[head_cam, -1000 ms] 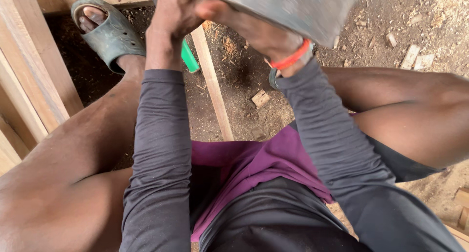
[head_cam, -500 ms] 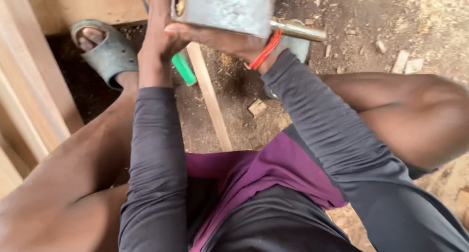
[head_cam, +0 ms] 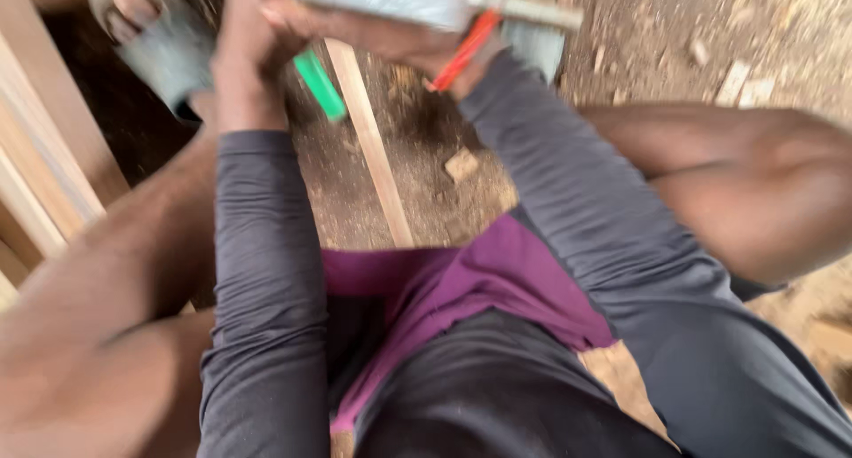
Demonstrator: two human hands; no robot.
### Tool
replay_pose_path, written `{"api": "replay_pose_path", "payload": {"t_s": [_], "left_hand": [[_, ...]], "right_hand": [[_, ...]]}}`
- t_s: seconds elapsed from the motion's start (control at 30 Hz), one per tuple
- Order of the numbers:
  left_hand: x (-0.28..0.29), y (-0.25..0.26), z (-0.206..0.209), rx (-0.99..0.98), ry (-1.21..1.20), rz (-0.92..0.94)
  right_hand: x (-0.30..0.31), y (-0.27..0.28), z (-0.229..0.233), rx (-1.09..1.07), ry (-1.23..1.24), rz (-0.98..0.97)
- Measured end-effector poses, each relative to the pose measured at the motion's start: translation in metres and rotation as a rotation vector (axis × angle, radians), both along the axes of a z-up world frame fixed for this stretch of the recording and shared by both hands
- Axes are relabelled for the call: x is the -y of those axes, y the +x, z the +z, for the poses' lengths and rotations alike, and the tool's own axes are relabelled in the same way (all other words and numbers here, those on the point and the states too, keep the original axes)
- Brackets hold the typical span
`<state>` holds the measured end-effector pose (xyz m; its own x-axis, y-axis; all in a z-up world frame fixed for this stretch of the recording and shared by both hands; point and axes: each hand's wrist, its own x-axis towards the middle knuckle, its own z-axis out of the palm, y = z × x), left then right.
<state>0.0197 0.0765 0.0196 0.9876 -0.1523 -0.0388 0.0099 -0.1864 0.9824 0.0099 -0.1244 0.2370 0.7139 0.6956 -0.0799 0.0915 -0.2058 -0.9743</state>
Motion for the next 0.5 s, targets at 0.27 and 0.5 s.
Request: {"api": "replay_pose_path", "payload": {"t_s": [0.27, 0.5], "left_hand": [[0.020, -0.012, -0.027, -0.091, -0.024, 0.000], [0.028, -0.008, 0.008, 0.169, -0.052, 0.034]], "right_hand": [[0.028, 0.000, -0.017, -0.062, -0.159, -0.017], [0.011, 0.012, -0.002, 0.300, -0.069, -0.085]]}}
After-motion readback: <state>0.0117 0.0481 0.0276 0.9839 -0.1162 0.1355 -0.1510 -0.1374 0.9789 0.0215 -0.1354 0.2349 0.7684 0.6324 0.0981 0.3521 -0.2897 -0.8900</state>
